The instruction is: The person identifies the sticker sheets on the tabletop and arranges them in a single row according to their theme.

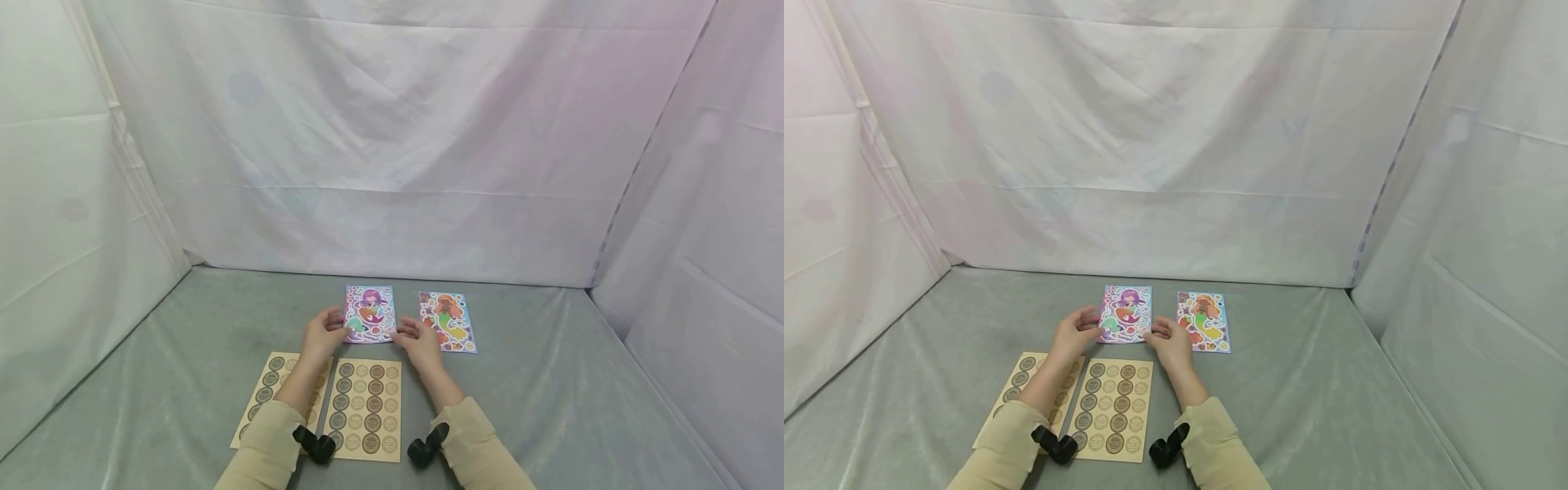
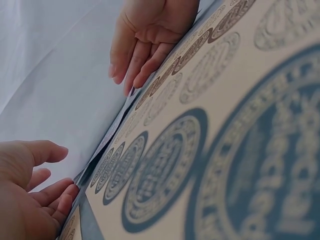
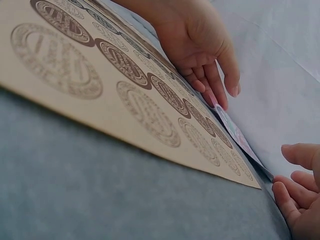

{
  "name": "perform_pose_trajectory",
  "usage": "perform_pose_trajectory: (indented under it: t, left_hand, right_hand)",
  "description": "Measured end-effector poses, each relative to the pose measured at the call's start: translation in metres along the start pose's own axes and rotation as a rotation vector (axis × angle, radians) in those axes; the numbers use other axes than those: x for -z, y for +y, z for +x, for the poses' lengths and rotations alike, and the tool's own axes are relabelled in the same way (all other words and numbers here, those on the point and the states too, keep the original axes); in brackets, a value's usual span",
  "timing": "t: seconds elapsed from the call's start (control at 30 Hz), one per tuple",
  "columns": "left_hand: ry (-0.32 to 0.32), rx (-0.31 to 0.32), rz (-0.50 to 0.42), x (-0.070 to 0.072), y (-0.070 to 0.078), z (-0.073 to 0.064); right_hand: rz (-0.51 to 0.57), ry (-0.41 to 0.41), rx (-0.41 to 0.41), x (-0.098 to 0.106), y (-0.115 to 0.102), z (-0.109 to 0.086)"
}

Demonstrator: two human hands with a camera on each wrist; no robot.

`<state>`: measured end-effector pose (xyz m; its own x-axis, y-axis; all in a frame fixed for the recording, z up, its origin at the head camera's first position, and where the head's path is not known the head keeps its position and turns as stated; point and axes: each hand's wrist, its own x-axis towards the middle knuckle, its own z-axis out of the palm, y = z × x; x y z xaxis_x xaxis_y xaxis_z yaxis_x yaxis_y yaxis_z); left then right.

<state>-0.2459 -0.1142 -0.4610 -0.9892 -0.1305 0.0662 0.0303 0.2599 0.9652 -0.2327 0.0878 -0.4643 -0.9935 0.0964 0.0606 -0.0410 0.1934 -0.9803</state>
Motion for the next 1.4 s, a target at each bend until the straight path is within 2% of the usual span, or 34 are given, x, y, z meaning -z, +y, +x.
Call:
perform_pose_trajectory:
  t: [0.37,0.73,0.9,1.07,1.4]
  left_hand:
    - [0.042,0.009,-0.077,-0.0025,0.0016,-0.0015]
    - [0.061,0.024,-0.116,-0.005,0.0057,-0.0048]
    - [0.061,0.037,-0.124,-0.0053,0.0063,-0.0045]
    - [0.052,0.04,-0.127,-0.0056,0.0061,-0.0044]
    - [0.009,0.051,-0.177,-0.0056,0.0063,-0.0018]
  right_hand:
    - [0.066,0.075,-0.069,-0.0023,0.0003,0.0017]
    - [0.123,0.129,-0.085,-0.0022,0.0007,0.0027]
    - [0.093,0.14,-0.094,-0.002,0.0021,0.004]
    - [0.053,0.143,-0.109,-0.0006,0.0046,0.0046]
    - [0.078,0.084,-0.133,0.0055,0.0025,0.0064]
